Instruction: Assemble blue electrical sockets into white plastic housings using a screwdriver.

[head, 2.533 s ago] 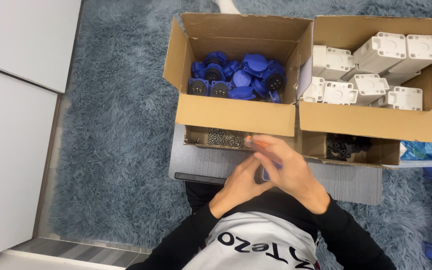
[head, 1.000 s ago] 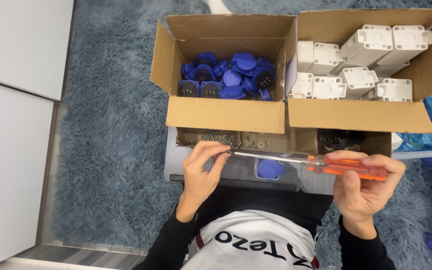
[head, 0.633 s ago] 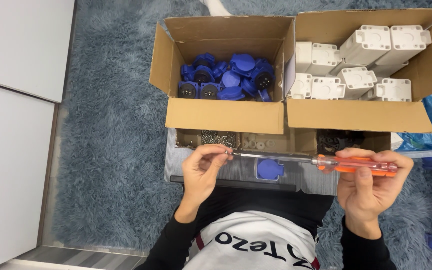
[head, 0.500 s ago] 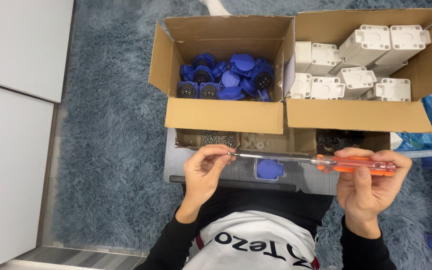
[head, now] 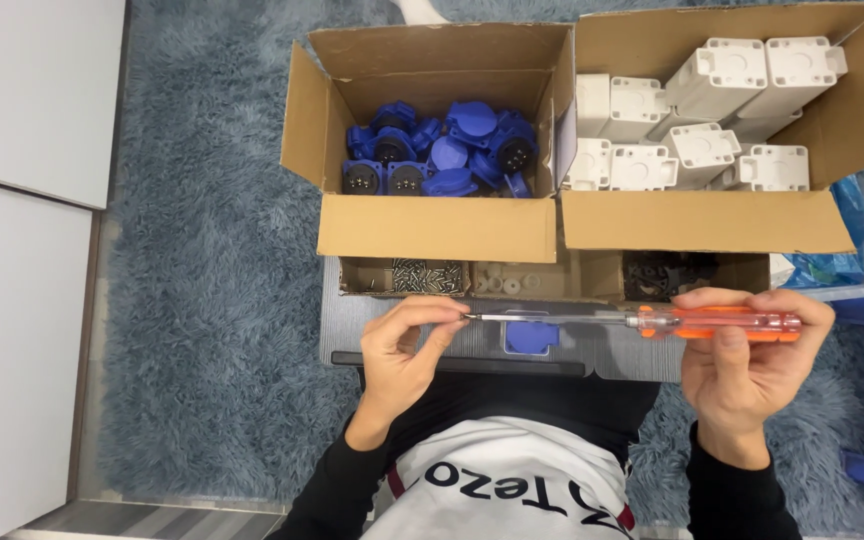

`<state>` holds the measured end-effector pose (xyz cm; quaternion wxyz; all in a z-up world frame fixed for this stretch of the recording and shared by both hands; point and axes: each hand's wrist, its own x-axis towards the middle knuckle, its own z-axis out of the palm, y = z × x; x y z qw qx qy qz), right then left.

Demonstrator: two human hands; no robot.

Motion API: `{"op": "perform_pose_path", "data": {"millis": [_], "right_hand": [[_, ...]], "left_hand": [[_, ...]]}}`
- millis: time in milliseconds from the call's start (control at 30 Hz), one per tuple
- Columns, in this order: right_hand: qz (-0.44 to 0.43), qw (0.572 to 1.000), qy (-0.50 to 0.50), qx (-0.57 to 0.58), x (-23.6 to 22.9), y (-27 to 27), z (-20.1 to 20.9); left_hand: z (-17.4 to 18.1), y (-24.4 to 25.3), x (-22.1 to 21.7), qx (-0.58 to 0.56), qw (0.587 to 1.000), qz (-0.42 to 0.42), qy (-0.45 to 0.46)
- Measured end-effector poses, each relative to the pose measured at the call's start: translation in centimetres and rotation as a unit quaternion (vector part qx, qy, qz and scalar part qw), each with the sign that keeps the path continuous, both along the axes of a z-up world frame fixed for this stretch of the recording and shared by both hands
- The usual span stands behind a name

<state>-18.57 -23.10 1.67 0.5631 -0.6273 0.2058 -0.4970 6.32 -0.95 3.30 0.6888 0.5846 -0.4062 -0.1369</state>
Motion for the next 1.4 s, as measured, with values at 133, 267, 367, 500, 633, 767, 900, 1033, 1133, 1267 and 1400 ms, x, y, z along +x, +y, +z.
{"op": "perform_pose_path", "data": {"millis": [133,267,367,500,633,767,900,1033,1133,1267,1400], "right_hand": [[-0.004,1.000,0.002,0.005,-0.7,-0.5,-0.4],[0.053,0.998,0.020,-0.025,-0.6,-0.4,1.7],[0.085,0.996,0.034,-0.014,-0.4,-0.2,3.2],[0.099,0.995,0.021,0.017,-1.1,-0.6,4.0],[0.098,0.993,0.037,-0.046,-1.9,-1.0,5.7],[0.058,0.991,0.090,-0.082,-3.0,0.2,7.8],[0.041,0.987,0.110,-0.108,-3.4,1.2,9.2],[0.072,0.979,0.120,-0.150,-3.0,0.1,9.2],[0.109,0.969,0.101,-0.196,-2.2,-0.5,9.0],[0.119,0.955,0.133,-0.237,-1.3,-0.7,9.2],[0.130,0.947,0.141,-0.256,-0.5,-1.0,9.4]], "left_hand": [[0.3,-0.1,0.1,0.001,1.000,-0.007,-0.009],[0.5,0.1,0.1,0.017,0.999,-0.016,-0.039],[-0.3,0.3,-0.1,0.016,0.998,-0.031,-0.047],[-1.4,0.2,-1.2,0.003,0.996,-0.086,-0.029],[-2.2,-0.2,-2.1,-0.001,0.990,-0.135,-0.032],[-1.6,-1.2,-1.9,-0.004,0.968,-0.229,-0.102],[-1.6,-2.2,-1.2,0.080,0.933,-0.266,-0.229],[-4.4,-2.5,-1.7,0.145,0.908,-0.275,-0.283],[-5.5,-2.7,-2.1,0.164,0.896,-0.274,-0.309],[-5.6,-2.9,-2.7,0.167,0.894,-0.240,-0.340],[-5.5,-3.1,-3.4,0.165,0.907,-0.211,-0.324]]}}
